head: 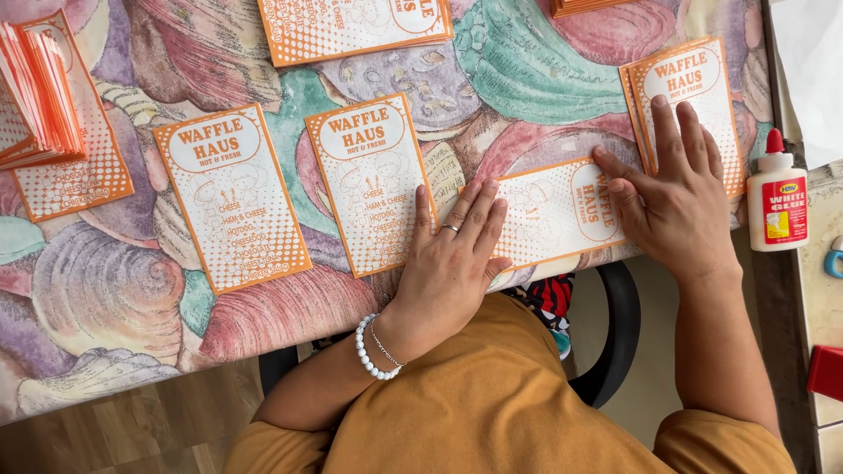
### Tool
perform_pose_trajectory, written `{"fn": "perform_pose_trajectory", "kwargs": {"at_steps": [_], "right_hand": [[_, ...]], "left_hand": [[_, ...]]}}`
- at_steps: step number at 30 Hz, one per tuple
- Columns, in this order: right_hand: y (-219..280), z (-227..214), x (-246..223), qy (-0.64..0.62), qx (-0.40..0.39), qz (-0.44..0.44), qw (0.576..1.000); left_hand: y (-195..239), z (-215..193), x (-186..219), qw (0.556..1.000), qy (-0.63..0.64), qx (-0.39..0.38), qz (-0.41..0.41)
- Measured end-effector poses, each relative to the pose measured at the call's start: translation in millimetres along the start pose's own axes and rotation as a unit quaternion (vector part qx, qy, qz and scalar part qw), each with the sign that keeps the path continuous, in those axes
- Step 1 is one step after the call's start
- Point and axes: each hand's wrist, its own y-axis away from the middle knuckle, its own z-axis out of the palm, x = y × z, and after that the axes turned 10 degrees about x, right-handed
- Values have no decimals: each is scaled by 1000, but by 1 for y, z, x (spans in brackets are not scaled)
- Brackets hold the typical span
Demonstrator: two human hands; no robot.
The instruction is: Applying glue to paper templates and folding them to assemble paper bags
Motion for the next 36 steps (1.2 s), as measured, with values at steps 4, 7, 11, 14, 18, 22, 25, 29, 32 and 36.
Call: {"fn": "perform_pose_trajectory", "kwargs": {"at_steps": [4, 7, 11, 14, 18, 22, 25, 29, 32, 36], "right_hand": [[2, 1, 0, -2, 34, -22, 999], [2, 6, -2, -15, 81, -26, 996], [3, 5, -1, 13, 77, -20, 997], [0, 1, -3, 28, 73, -24, 997], [-6, -7, -10, 24, 55, -34, 998], [-3, -1, -28, 4, 7, -25, 1000], [-17, -1, -52, -99, -95, -39, 990], [-26, -5, -51, -73, -102, -57, 990], [-19, -9, -20, -55, -125, -2, 991], [-4, -14, 6, -13, -55, 11, 998]], "left_hand": [[1, 2, 2, 1000, -2, -1, -4], [2, 0, 1, 1000, 17, -9, -14], [1, -1, 2, 1000, 20, -8, -20], [0, -2, 2, 1000, 10, -14, -17], [-2, -3, 3, 1000, 1, -14, -14], [-2, -4, 3, 1000, 7, -15, -19], [-2, -5, 4, 1000, -6, -15, -17], [-2, -4, 4, 1000, 2, -15, -22], [-2, -2, 3, 1000, -8, -12, -22], [-1, -2, 3, 1000, -11, -7, -13]]}}
